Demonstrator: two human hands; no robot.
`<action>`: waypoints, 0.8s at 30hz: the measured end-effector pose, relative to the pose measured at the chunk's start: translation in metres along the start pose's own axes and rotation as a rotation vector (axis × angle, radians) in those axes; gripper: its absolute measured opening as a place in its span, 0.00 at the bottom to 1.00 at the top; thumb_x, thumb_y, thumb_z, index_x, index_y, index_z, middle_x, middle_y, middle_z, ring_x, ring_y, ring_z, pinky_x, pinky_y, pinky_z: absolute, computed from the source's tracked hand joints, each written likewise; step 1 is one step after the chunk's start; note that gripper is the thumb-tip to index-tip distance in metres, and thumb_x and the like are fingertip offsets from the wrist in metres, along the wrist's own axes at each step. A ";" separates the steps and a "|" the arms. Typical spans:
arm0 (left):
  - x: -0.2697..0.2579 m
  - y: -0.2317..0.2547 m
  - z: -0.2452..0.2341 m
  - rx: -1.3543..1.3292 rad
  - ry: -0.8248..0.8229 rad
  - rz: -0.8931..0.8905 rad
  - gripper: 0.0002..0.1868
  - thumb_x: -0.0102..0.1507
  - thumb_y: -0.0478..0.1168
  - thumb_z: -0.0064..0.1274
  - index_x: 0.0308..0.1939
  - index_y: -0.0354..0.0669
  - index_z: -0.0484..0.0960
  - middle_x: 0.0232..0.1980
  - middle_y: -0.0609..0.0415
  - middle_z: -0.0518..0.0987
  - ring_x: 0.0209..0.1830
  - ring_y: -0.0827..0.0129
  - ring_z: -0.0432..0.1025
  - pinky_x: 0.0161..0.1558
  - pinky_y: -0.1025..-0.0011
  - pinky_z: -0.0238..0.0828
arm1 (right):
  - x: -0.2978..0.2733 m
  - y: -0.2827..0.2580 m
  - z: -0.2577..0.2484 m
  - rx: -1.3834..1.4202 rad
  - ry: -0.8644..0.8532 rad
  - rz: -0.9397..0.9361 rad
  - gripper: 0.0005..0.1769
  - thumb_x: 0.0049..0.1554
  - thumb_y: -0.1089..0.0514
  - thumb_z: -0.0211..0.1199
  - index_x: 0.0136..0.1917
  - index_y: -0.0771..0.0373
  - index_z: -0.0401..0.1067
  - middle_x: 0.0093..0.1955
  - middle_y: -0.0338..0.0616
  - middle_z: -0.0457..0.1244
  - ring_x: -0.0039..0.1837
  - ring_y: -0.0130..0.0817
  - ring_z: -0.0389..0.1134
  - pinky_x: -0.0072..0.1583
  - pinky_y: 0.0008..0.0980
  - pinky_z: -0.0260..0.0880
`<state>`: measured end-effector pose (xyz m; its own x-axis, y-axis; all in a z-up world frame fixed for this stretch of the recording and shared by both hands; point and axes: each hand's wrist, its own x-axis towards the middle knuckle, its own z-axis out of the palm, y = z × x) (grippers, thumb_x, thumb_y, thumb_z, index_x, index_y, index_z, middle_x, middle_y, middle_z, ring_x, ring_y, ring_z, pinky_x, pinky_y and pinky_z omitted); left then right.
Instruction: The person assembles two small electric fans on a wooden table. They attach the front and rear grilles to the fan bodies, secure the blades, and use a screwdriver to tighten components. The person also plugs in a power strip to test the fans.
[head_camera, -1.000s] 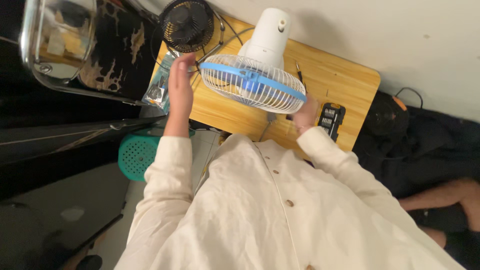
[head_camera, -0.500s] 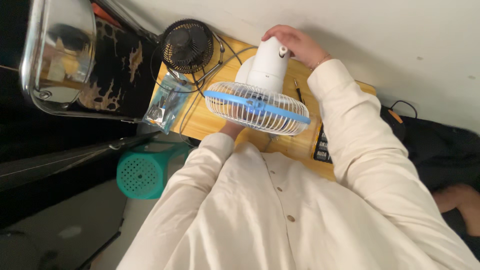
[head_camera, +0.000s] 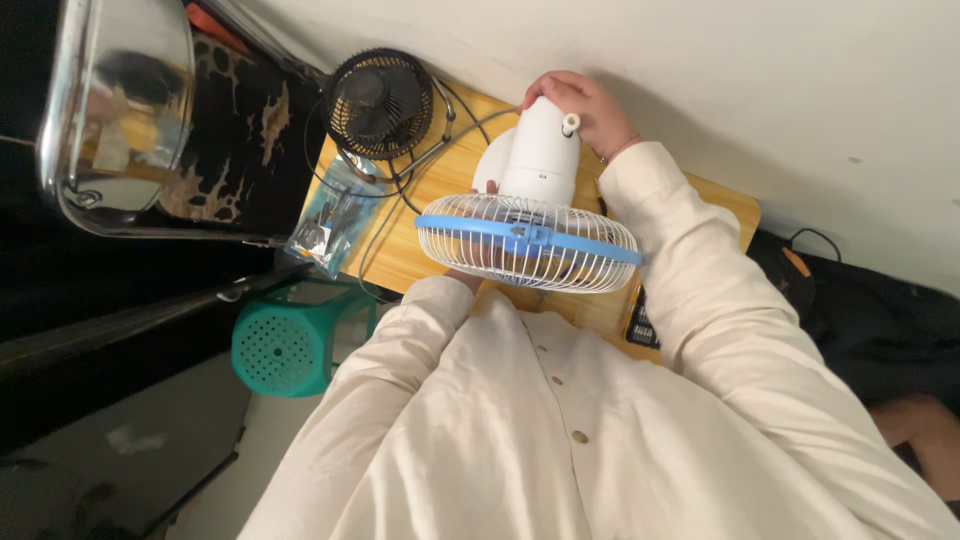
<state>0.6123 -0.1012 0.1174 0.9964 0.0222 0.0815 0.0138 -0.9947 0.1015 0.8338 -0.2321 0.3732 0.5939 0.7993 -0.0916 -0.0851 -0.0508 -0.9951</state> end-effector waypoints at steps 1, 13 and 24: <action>0.000 0.002 0.001 -0.310 -0.012 -0.039 0.32 0.73 0.60 0.31 0.78 0.54 0.51 0.80 0.48 0.54 0.81 0.56 0.46 0.78 0.51 0.40 | -0.001 0.001 0.000 0.012 0.013 -0.011 0.20 0.69 0.47 0.49 0.51 0.63 0.74 0.51 0.41 0.69 0.56 0.29 0.69 0.62 0.30 0.69; -0.007 -0.002 -0.017 -0.432 0.016 0.070 0.27 0.72 0.61 0.37 0.74 0.63 0.65 0.82 0.53 0.57 0.86 0.56 0.43 0.83 0.51 0.24 | -0.022 0.034 -0.003 0.096 0.192 -0.072 0.24 0.68 0.43 0.46 0.57 0.62 0.73 0.56 0.42 0.69 0.59 0.32 0.69 0.63 0.33 0.69; -0.009 0.004 -0.030 -0.588 -0.103 0.011 0.26 0.70 0.58 0.41 0.70 0.59 0.72 0.78 0.53 0.66 0.82 0.53 0.46 0.80 0.52 0.28 | -0.140 0.099 0.087 1.389 0.298 0.606 0.36 0.64 0.35 0.48 0.70 0.66 0.65 0.69 0.55 0.64 0.69 0.49 0.65 0.71 0.48 0.64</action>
<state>0.6013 -0.1020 0.1470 0.9996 -0.0267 -0.0084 -0.0153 -0.7719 0.6355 0.6728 -0.2969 0.2909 0.3150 0.7123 -0.6272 -0.9161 0.4010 -0.0047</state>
